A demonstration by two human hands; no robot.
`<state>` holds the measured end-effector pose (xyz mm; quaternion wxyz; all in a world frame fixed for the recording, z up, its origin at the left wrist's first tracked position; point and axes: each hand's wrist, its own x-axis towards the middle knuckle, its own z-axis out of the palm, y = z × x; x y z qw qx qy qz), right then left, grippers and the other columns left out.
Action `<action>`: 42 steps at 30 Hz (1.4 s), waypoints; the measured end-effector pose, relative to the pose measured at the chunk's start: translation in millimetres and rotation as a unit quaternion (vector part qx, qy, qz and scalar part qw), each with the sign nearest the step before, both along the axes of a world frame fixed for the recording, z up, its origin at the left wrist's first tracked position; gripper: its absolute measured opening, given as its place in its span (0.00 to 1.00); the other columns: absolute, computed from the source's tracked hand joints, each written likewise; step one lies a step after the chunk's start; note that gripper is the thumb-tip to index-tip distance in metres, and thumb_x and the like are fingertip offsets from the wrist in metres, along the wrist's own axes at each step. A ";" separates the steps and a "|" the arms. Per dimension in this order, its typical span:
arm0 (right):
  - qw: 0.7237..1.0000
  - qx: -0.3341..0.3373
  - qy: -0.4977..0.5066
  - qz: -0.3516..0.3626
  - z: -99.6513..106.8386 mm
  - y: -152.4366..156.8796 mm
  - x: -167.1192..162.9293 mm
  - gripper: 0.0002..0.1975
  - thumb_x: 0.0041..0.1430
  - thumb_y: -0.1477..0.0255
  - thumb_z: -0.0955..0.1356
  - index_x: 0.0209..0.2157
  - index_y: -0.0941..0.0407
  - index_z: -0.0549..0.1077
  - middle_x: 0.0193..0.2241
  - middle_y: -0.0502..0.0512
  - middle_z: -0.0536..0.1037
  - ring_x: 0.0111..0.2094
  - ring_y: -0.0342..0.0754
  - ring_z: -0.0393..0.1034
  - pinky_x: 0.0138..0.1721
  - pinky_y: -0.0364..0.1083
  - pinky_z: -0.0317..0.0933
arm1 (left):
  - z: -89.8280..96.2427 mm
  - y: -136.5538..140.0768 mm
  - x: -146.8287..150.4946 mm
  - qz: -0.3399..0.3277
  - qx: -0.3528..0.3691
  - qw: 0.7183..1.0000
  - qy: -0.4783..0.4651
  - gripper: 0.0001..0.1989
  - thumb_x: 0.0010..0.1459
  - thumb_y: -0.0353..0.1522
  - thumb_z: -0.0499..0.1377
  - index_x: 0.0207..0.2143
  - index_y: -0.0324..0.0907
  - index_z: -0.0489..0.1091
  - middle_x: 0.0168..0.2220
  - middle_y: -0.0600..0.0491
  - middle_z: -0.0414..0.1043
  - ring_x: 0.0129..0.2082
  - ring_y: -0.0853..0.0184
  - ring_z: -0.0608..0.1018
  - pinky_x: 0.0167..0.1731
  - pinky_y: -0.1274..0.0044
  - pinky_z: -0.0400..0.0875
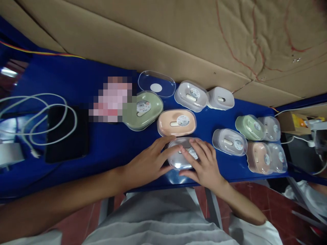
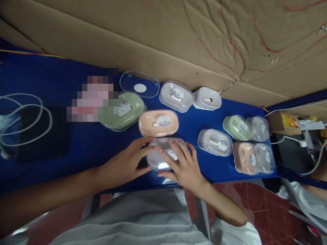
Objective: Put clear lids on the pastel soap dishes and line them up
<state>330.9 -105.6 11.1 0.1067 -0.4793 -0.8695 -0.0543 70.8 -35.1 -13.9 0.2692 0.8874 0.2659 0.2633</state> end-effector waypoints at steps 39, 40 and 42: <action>0.985 -0.158 0.019 0.063 22.2 16.4 30.8 0.48 0.71 0.68 0.73 0.81 0.41 0.43 0.79 0.62 0.53 0.78 0.67 0.49 0.71 0.69 0.63 | -5.0 6.5 -3.4 -0.029 -0.064 0.998 -0.004 0.39 0.66 0.35 0.70 0.73 0.45 0.58 0.72 0.36 0.63 0.72 0.48 0.70 0.69 0.56 0.72; 0.986 -0.150 0.021 0.071 29.0 16.4 37.1 0.48 0.71 0.68 0.73 0.80 0.41 0.43 0.79 0.61 0.54 0.78 0.67 0.51 0.71 0.68 0.64 | -2.8 5.7 -3.7 -0.033 -0.045 0.998 -0.009 0.37 0.68 0.35 0.69 0.73 0.44 0.58 0.73 0.35 0.62 0.72 0.48 0.69 0.68 0.56 0.73; 0.992 -0.110 0.024 0.057 47.3 19.4 56.0 0.47 0.70 0.66 0.73 0.80 0.39 0.46 0.78 0.59 0.56 0.76 0.67 0.55 0.71 0.69 0.63 | 3.8 5.5 -4.8 -0.032 0.002 0.999 -0.026 0.33 0.70 0.35 0.66 0.72 0.42 0.60 0.73 0.34 0.62 0.72 0.48 0.70 0.67 0.57 0.75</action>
